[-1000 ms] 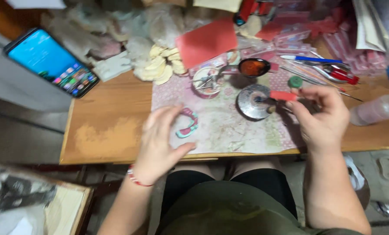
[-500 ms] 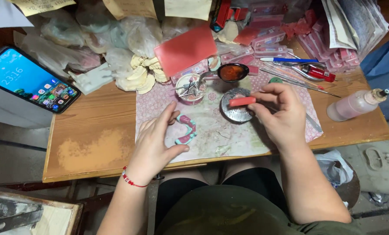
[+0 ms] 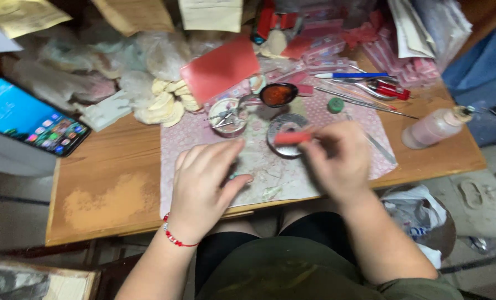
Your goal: The person retrieves a red wax-like material from a plastic bag, rolls it into small pieces, and attaches them to a light-blue denture base. They then apply liquid from a squeeze bottle onto the denture and inspect the assembly.
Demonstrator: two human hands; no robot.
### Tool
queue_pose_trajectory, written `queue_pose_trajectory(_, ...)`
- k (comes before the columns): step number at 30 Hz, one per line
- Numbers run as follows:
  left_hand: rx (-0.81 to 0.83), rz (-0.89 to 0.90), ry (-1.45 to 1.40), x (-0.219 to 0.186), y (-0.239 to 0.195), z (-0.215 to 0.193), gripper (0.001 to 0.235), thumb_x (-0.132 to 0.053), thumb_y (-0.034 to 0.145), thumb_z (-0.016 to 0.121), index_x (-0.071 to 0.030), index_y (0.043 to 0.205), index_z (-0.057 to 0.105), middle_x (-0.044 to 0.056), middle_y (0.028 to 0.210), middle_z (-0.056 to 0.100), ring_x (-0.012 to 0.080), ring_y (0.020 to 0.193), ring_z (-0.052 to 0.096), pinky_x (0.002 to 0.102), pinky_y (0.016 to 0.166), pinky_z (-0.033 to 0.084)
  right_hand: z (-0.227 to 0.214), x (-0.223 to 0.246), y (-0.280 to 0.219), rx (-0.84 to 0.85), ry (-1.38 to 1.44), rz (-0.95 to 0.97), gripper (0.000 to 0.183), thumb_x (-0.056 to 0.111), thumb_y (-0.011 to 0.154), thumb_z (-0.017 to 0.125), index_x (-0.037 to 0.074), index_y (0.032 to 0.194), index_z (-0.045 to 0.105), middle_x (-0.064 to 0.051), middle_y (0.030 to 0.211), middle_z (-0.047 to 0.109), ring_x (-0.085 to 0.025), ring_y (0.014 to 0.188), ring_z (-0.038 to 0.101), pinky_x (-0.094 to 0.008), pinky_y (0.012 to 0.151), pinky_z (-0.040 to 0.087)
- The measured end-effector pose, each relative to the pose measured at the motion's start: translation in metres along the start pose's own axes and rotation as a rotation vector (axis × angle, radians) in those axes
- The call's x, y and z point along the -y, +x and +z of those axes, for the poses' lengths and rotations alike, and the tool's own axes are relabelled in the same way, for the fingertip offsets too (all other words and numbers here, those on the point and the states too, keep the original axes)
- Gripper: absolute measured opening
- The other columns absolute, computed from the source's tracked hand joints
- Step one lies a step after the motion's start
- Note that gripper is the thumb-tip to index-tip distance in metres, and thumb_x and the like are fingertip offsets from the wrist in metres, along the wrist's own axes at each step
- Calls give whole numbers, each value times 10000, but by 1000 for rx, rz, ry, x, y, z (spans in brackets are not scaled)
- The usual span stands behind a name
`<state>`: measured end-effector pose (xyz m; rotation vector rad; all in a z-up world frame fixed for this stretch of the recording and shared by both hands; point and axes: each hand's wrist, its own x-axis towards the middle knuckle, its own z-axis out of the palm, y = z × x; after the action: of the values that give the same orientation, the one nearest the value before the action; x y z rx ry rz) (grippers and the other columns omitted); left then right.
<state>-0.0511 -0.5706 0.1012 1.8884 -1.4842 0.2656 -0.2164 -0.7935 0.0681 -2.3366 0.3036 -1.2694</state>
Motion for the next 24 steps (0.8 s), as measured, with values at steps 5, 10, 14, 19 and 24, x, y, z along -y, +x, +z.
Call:
queue_pose_trajectory(5, -39, 237, 98, -17, 28, 22, 316, -356, 930, 747, -188, 1198, 741, -49, 1043, 729, 181, 922, 675, 366, 797, 475, 14, 39, -18, -59, 46, -121, 213, 72, 811, 856, 142, 967, 729, -14, 951, 798, -255, 836, 721, -350, 768, 590)
queue_pose_trajectory(10, 13, 281, 188, -12, 36, 19, 157, -339, 927, 755, -204, 1004, 768, -65, 846, 714, 170, 787, 664, 356, 700, 478, 5, 25, -18, -21, 158, -85, 304, 123, 823, 865, 79, 1102, 752, -83, 1069, 793, -317, 936, 750, -424, 798, 623)
queue_pose_trajectory(14, 42, 239, 172, 8, 51, -7, 148, -265, 914, 763, -164, 1022, 778, -7, 830, 736, 230, 814, 694, 395, 734, 479, -31, 6, -12, -46, 244, 35, 182, 37, 853, 825, 12, 1010, 736, -135, 898, 755, -344, 815, 723, -425, 745, 580)
queue_pose_trajectory(19, -69, 435, 182, 29, 87, -25, 193, -298, 1018, 747, -125, 933, 746, -1, 830, 724, 243, 740, 617, 394, 685, 392, -63, 31, 8, -123, 296, 162, 95, -39, 962, 674, -97, 1023, 631, -211, 936, 666, -260, 829, 632, -319, 817, 508)
queue_pose_trajectory(24, -46, 385, 25, 45, 82, 1, 157, -296, 977, 731, -148, 960, 781, 3, 817, 727, 242, 756, 658, 398, 694, 469, -54, 3, 32, -129, 5, 50, 118, -139, 960, 710, -43, 1016, 751, -190, 931, 693, -308, 844, 660, -391, 833, 534)
